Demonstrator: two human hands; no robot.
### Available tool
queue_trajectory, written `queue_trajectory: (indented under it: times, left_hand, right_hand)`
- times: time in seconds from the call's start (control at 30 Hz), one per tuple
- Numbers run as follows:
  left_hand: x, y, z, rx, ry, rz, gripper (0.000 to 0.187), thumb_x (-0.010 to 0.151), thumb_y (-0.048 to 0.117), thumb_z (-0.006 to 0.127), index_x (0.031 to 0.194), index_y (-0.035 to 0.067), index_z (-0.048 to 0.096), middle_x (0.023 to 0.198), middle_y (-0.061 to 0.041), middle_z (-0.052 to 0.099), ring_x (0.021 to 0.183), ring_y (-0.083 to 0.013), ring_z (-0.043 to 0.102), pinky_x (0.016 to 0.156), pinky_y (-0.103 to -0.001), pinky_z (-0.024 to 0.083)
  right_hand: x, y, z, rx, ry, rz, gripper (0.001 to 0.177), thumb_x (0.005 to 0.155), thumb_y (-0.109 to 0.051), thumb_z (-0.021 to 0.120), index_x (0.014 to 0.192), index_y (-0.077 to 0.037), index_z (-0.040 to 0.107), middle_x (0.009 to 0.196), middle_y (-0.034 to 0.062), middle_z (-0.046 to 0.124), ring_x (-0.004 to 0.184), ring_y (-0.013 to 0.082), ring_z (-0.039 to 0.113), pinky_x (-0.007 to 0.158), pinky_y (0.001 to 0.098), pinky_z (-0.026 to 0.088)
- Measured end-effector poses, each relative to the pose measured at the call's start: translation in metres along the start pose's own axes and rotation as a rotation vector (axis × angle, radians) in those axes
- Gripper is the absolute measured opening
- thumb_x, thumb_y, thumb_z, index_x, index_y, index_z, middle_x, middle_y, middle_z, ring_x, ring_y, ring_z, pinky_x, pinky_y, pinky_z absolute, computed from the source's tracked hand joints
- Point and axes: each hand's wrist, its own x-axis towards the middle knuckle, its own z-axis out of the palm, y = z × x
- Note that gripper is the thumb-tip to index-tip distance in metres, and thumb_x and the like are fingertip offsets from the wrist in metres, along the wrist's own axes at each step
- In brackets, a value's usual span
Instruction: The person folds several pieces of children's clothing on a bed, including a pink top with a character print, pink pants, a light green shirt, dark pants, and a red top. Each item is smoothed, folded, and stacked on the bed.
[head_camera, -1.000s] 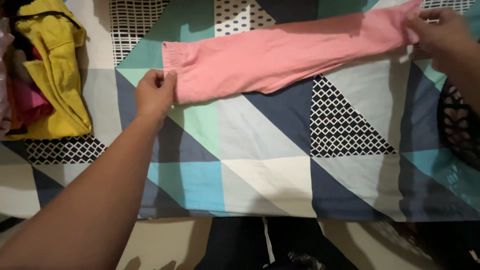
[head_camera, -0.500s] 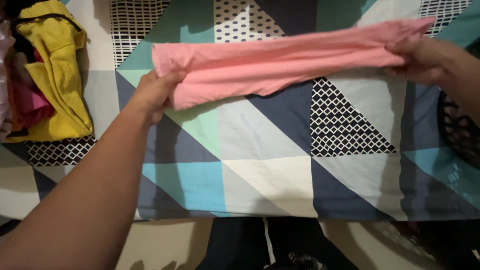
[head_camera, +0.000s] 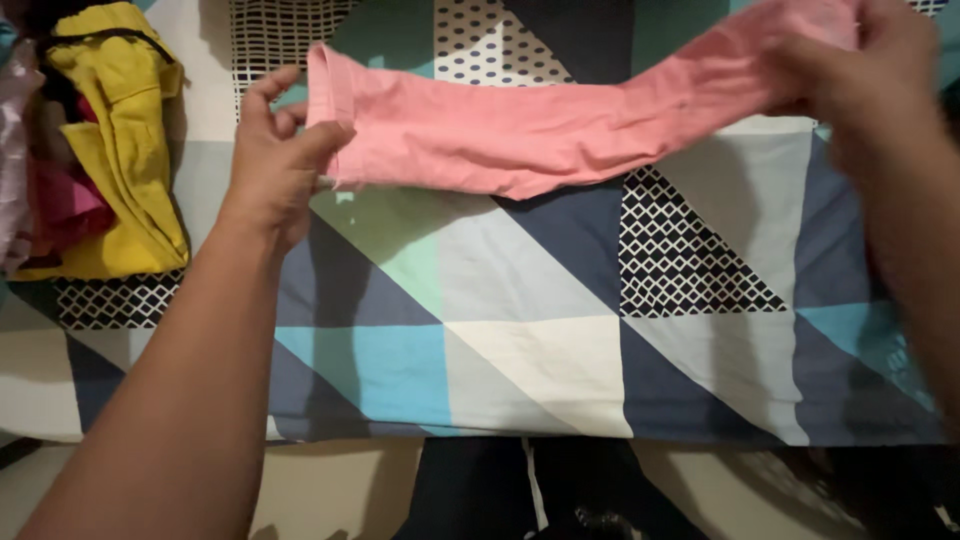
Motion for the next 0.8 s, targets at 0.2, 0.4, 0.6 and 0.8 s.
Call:
queue_trajectory:
  times: [0.2,0.4,0.6,0.8]
  left_hand:
    - [-0.015,0.012,0.014,-0.092,-0.089,0.225,0.079,0.086,-0.003,0.075,0.152,0.010,0.033,0.127,-0.011,0.062,0.097,-0.0171,0.070,0.075,-0.029,0.062]
    - [-0.022,0.012,0.041,-0.081,-0.066,0.267,0.078,0.082,-0.004,0.068,0.149,0.012,0.032,0.128,-0.014,0.060,0.093,-0.0177,0.073,0.067,-0.028,0.064]
    - [-0.033,0.009,0.118,0.001,-0.204,0.619,0.087,0.091,-0.002,0.075,0.159,0.012,0.024,0.148,-0.018,0.053,0.125,-0.0258,0.068,0.086,-0.032,0.070]
    - [-0.036,-0.020,0.172,0.237,-0.373,0.430,0.074,0.082,0.015,0.083,0.147,0.007,0.048,0.139,-0.017,0.059,0.118,-0.0256,0.067,0.094,-0.034,0.061]
  right_hand:
    - [-0.020,-0.014,0.158,-0.448,0.119,-0.641,0.026,0.096,-0.008,0.076,0.120,-0.006,0.067,0.122,0.0119,0.072,0.111,0.0216,0.070,0.093,0.0359,0.061]
    - [-0.059,-0.019,0.222,-0.401,-0.443,-0.415,0.073,0.082,-0.027,0.084,0.141,0.003,0.052,0.124,0.0255,0.064,0.108,0.0327,0.063,0.089,0.0443,0.054]
    - [-0.053,-0.069,0.170,0.467,-0.472,0.392,0.056,0.095,-0.036,0.059,0.144,-0.009,0.056,0.107,0.0124,0.067,0.091,0.0214,0.066,0.083,0.0425,0.061]
    - [-0.038,-0.047,0.127,0.391,-0.249,0.505,0.064,0.090,-0.033,0.067,0.145,-0.006,0.048,0.110,0.0111,0.072,0.091,0.0175,0.071,0.068,0.0310,0.056]
